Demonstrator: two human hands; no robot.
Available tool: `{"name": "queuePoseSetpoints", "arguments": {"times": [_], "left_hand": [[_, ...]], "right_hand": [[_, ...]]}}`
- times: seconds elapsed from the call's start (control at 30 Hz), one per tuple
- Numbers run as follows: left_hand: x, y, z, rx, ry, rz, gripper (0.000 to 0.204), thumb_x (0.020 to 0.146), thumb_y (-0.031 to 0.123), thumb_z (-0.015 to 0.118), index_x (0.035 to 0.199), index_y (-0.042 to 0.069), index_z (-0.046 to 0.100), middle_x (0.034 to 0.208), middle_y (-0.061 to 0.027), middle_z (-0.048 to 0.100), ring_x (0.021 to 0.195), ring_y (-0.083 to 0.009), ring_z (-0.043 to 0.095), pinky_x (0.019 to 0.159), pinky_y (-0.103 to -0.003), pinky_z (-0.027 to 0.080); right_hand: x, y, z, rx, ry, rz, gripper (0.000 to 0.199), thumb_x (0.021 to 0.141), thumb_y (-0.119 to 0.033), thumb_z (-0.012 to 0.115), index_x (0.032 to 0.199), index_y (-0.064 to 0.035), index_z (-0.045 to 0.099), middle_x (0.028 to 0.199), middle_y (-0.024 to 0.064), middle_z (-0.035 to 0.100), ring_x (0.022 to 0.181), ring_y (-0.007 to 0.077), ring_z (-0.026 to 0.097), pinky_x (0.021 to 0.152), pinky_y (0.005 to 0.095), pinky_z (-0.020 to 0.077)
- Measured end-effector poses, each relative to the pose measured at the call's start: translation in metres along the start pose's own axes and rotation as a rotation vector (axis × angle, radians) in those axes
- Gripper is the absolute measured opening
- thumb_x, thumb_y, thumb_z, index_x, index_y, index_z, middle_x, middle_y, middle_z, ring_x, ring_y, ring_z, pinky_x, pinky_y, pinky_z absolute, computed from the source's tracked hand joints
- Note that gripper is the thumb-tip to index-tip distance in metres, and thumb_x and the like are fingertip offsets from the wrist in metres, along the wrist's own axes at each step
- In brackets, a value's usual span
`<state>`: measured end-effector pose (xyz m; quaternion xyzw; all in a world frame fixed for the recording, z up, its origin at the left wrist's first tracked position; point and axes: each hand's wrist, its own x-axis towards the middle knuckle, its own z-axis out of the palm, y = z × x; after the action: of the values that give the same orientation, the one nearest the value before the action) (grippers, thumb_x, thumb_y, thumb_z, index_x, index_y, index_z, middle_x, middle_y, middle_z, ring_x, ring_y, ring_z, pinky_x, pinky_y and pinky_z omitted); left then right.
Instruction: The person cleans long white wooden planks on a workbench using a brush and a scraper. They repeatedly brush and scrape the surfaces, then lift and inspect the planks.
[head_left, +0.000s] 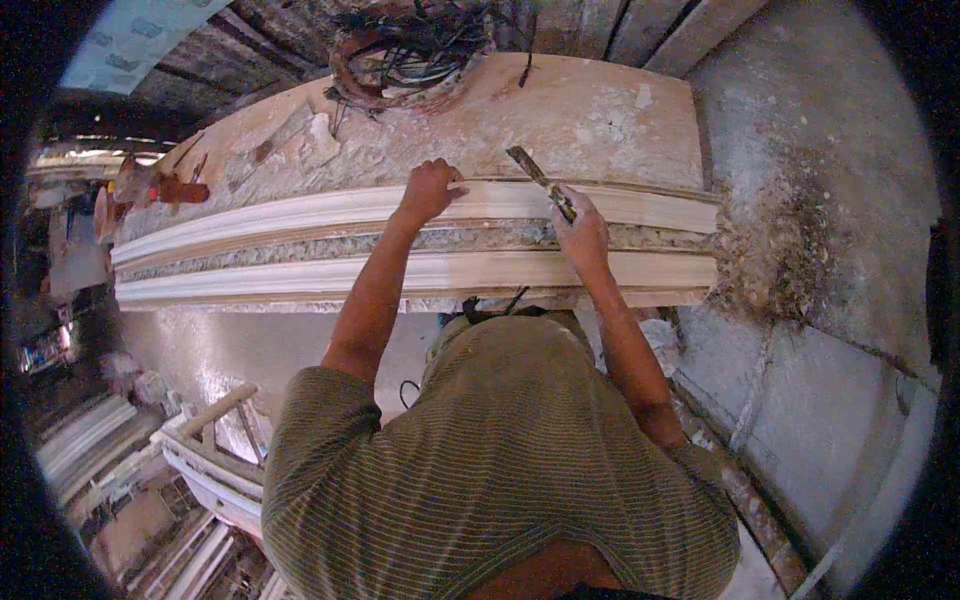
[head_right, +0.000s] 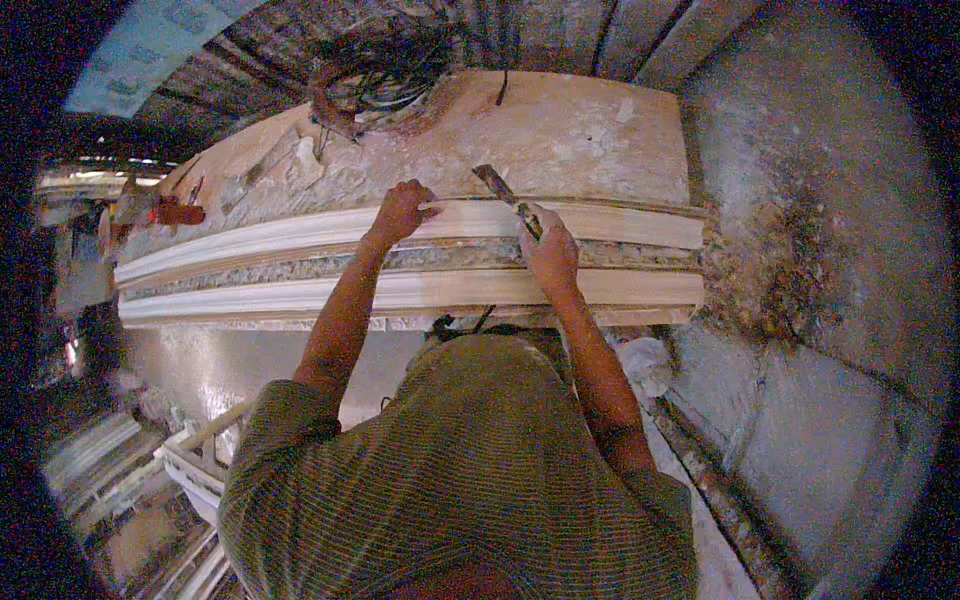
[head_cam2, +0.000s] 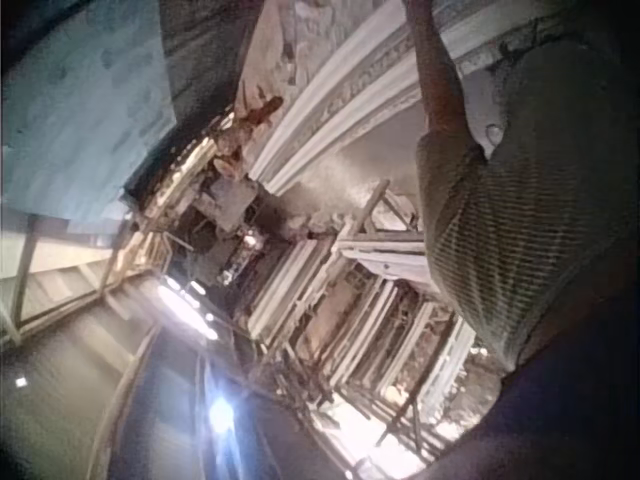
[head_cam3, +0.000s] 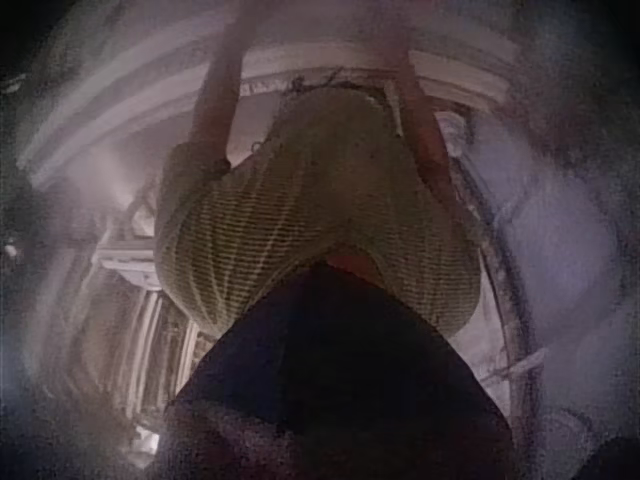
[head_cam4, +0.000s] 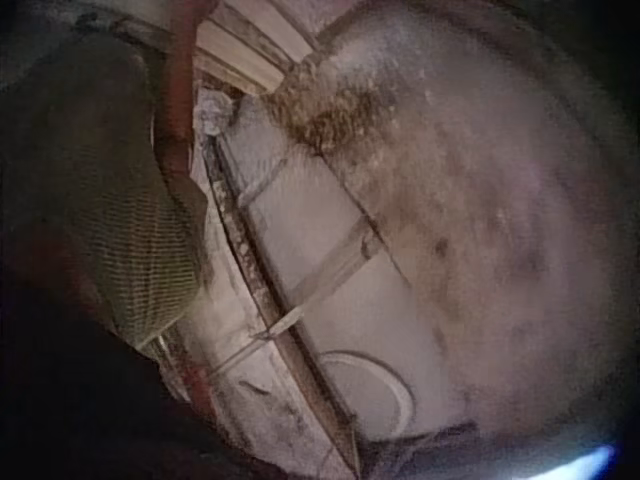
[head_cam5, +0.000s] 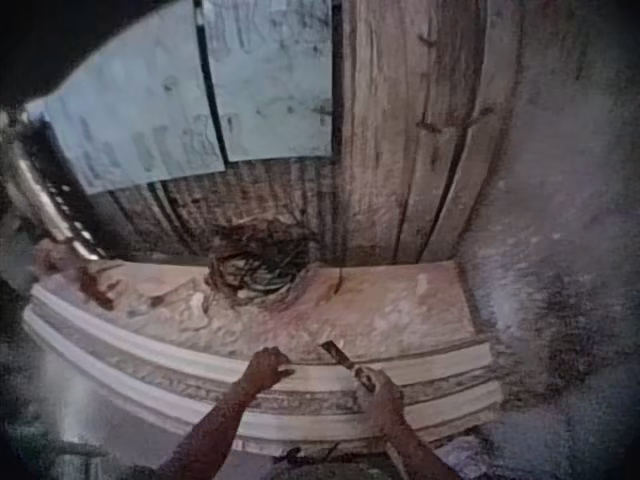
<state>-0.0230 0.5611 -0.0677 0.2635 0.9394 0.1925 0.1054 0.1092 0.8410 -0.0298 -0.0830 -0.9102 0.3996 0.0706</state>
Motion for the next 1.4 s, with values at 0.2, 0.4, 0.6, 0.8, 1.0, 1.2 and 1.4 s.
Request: {"name": "queuePoseSetpoints", "arguments": {"times": [0.2,0.4,0.6,0.8,1.0,1.2,1.4], "left_hand": [[0.013,-0.016,-0.008,0.112,-0.086,0.018,0.031,0.076,0.046,0.073,0.093,0.02,0.073,0.096,-0.0042,0.068,0.097,-0.028,0.062,0.082,-0.048,0.048],[0.028,-0.03,-0.005,-0.039,-0.099,0.015,0.034,0.075,0.047,0.075,0.09,0.016,0.073,0.097,-0.0055,0.067,0.096,-0.0278,0.063,0.083,-0.047,0.049],[0.044,-0.04,-0.005,-0.247,-0.133,0.009,0.038,0.079,0.04,0.075,0.101,0.009,0.072,0.098,-0.0105,0.07,0.092,-0.0305,0.067,0.084,-0.042,0.052],[0.079,-0.057,0.013,-0.752,-0.399,-0.007,0.033,0.075,0.024,0.079,0.098,0.002,0.073,0.095,-0.0106,0.073,0.085,-0.0173,0.067,0.08,-0.033,0.052],[0.083,-0.078,0.022,-0.74,-0.297,0.035,0.016,0.076,0.015,0.075,0.085,0.002,0.074,0.085,-0.0101,0.073,0.078,-0.0188,0.067,0.077,-0.032,0.052],[0.064,-0.058,0.002,-0.546,-0.16,0.146,0.016,0.079,0.017,0.072,0.089,0.004,0.074,0.085,-0.0153,0.071,0.078,-0.0285,0.067,0.077,-0.037,0.051],[0.05,-0.036,-0.004,-0.119,0.152,0.146,0.018,0.077,0.022,0.075,0.091,0.011,0.074,0.091,-0.0132,0.07,0.088,-0.0321,0.062,0.081,-0.043,0.049]], "right_hand": [[-0.005,-0.018,0.003,-0.029,0.035,0.116,0.039,0.085,-0.021,0.066,0.121,-0.0068,0.061,0.115,0.018,0.064,0.105,0.0353,0.062,0.092,0.0412,0.0479],[-0.005,-0.028,0.015,-0.122,0.054,0.098,0.04,0.086,-0.028,0.065,0.122,-0.0109,0.06,0.112,0.0168,0.064,0.101,0.0358,0.062,0.088,0.0446,0.05],[-0.008,-0.044,0.011,-0.13,-0.083,0.263,0.042,0.086,-0.031,0.065,0.122,-0.01,0.061,0.104,0.0162,0.067,0.097,0.0355,0.063,0.086,0.0455,0.0497],[-0.003,-0.035,0.014,-0.181,-0.08,0.16,0.042,0.086,-0.03,0.064,0.122,-0.0087,0.06,0.105,0.0171,0.066,0.099,0.0363,0.062,0.087,0.0467,0.0491],[0.011,-0.04,0.012,-0.258,-0.079,0.086,0.039,0.087,-0.026,0.064,0.121,-0.0079,0.059,0.11,0.0194,0.063,0.101,0.0365,0.062,0.088,0.0437,0.0493],[0.023,-0.051,0.011,-0.482,-0.174,-0.012,0.036,0.088,-0.024,0.057,0.12,-0.0075,0.058,0.106,0.0196,0.063,0.097,0.036,0.063,0.084,0.0471,0.0508],[0.037,-0.073,0.057,-0.415,-0.342,-0.152,0.021,0.086,-0.017,0.05,0.089,-0.0042,0.067,0.076,0.0162,0.065,0.072,0.0361,0.066,0.066,0.0519,0.0524]]}}
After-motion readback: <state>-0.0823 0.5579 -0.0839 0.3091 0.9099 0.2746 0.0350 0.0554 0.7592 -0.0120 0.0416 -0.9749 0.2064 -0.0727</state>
